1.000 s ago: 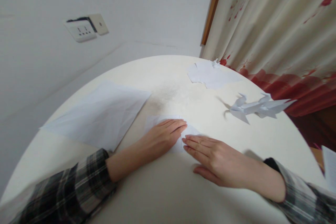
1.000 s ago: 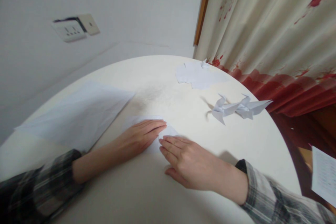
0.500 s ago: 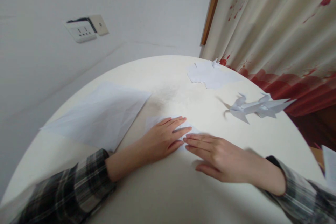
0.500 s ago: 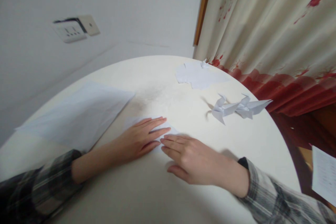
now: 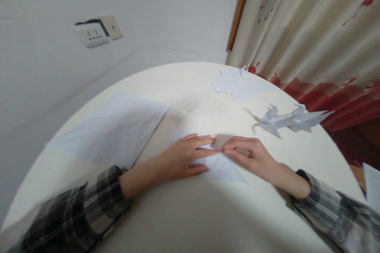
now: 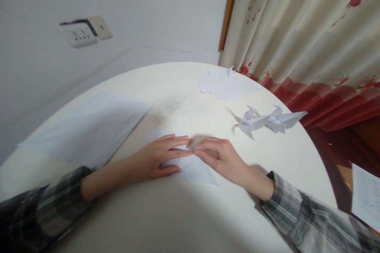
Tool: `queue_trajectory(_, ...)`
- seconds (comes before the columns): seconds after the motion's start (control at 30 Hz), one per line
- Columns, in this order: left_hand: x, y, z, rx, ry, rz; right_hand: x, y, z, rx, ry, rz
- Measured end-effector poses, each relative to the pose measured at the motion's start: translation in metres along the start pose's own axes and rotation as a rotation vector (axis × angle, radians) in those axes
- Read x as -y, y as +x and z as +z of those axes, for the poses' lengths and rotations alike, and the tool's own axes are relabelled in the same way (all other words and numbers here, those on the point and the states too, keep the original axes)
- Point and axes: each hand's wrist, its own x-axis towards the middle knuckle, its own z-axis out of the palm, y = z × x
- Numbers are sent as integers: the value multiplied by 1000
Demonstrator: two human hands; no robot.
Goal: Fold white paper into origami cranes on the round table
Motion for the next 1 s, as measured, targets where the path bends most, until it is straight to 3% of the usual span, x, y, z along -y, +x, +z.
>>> queue_trajectory(0.13,-1,0,0,24,-46,35,-8,3,9,-52,-13,136)
queue_trajectory(0.3,0,1,2,17,-63,44,-6,5,14,11,-197,71)
queue_trajectory(0.7,2,1,3,17,-74,56,-12,5,-15,405,-254,-19)
queue_trajectory(1.0,2,0,3,9,-84,58,1,2,-27,535,-218,27)
